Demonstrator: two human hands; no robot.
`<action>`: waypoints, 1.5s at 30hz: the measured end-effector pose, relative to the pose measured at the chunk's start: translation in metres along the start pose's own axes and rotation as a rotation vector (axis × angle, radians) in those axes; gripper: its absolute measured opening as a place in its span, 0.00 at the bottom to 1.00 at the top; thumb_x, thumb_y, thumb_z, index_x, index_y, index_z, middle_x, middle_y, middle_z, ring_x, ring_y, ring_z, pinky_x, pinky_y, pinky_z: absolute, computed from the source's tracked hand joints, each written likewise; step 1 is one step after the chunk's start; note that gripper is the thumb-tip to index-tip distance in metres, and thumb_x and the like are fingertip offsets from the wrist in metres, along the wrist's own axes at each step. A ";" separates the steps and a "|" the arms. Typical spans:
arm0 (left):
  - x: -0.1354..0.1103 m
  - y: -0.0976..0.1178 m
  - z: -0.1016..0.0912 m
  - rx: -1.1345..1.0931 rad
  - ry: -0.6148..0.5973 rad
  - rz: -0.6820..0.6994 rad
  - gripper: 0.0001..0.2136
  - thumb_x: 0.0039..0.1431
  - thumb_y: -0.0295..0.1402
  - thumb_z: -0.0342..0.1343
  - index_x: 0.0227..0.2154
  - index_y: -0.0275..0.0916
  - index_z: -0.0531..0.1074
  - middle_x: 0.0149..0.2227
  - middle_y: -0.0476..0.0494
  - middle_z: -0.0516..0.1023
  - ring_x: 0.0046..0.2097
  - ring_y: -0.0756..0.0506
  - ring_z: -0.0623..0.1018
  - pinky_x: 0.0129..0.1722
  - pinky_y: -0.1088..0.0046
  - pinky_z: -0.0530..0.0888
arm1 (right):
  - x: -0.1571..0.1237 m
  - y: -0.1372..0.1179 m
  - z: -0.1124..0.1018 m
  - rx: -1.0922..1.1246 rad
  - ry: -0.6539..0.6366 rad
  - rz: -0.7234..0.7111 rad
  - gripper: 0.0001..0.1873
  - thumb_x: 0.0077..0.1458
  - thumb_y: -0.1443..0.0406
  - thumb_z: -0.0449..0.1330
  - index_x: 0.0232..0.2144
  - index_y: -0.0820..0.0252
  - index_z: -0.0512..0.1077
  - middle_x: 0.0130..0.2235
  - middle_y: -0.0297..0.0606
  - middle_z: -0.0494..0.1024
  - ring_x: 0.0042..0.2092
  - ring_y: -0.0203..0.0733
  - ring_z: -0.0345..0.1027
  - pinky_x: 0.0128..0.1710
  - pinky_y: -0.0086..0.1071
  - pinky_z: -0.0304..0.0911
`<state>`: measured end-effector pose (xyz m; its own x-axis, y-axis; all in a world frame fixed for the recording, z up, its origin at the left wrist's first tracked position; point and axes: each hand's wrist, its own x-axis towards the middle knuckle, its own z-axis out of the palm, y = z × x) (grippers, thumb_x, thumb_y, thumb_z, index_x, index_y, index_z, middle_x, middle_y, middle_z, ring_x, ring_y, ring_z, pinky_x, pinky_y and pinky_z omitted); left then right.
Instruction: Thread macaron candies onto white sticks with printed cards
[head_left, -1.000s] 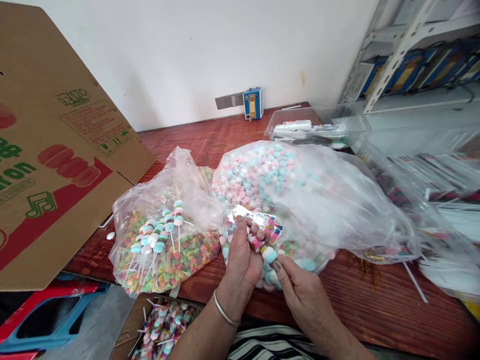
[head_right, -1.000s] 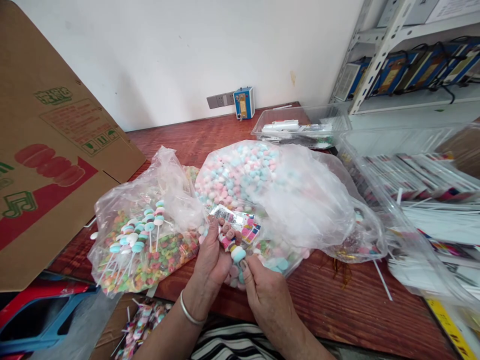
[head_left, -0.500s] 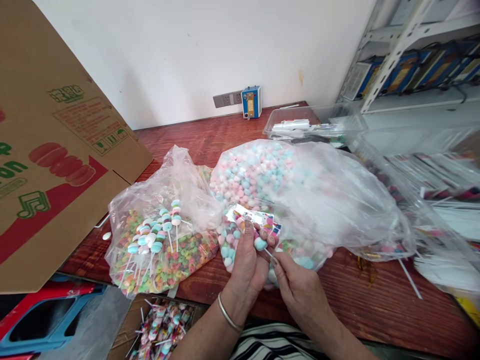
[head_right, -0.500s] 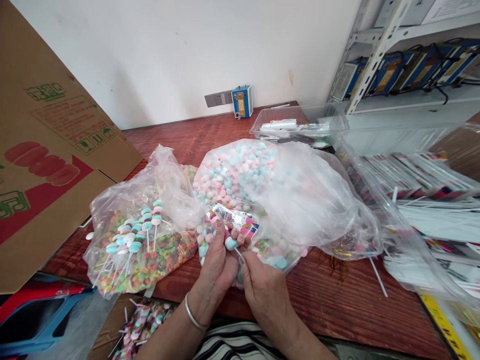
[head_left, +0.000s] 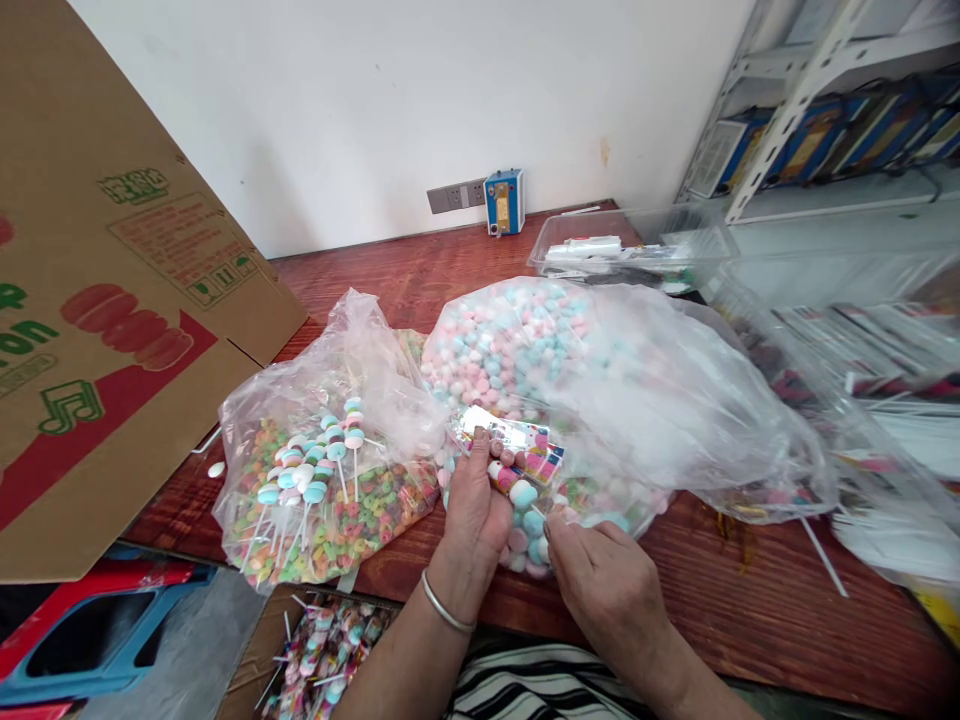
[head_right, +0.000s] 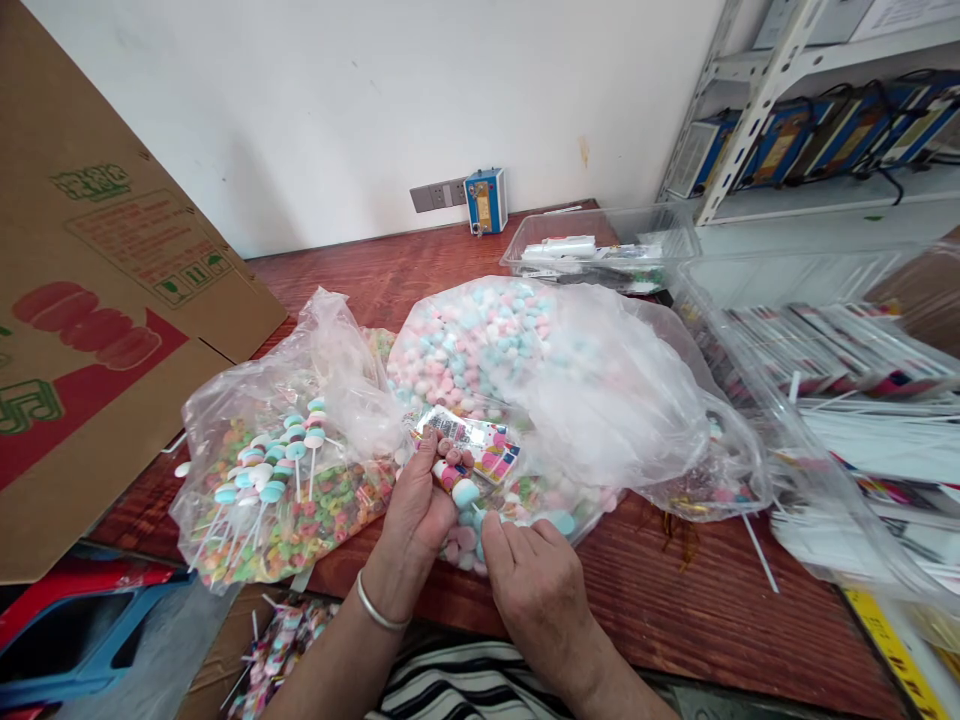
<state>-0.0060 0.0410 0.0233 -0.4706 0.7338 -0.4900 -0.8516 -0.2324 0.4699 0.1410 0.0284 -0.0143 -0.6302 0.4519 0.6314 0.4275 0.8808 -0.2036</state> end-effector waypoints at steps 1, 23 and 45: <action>-0.002 -0.003 0.001 0.005 -0.013 0.001 0.10 0.58 0.29 0.60 0.25 0.35 0.66 0.21 0.54 0.65 0.22 0.55 0.67 0.28 0.78 0.73 | 0.001 -0.001 0.001 0.084 0.000 0.059 0.10 0.64 0.71 0.51 0.37 0.65 0.72 0.22 0.33 0.71 0.23 0.37 0.64 0.28 0.33 0.56; 0.003 0.016 0.002 -0.120 -0.150 -0.043 0.05 0.63 0.31 0.56 0.34 0.35 0.70 0.22 0.57 0.62 0.20 0.58 0.65 0.26 0.80 0.72 | 0.001 -0.003 -0.005 0.921 -0.193 0.632 0.15 0.66 0.57 0.50 0.33 0.60 0.70 0.24 0.33 0.73 0.23 0.34 0.64 0.23 0.26 0.59; 0.002 0.005 0.005 -0.187 -0.159 -0.153 0.08 0.64 0.35 0.55 0.32 0.34 0.69 0.20 0.59 0.59 0.17 0.59 0.61 0.24 0.84 0.70 | 0.002 -0.006 -0.001 1.486 -0.233 0.994 0.17 0.64 0.51 0.50 0.31 0.57 0.65 0.14 0.19 0.52 0.14 0.29 0.41 0.16 0.25 0.51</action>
<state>-0.0101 0.0442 0.0287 -0.3033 0.8571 -0.4164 -0.9448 -0.2138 0.2481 0.1377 0.0236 -0.0115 -0.6523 0.7274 -0.2129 -0.1318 -0.3855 -0.9132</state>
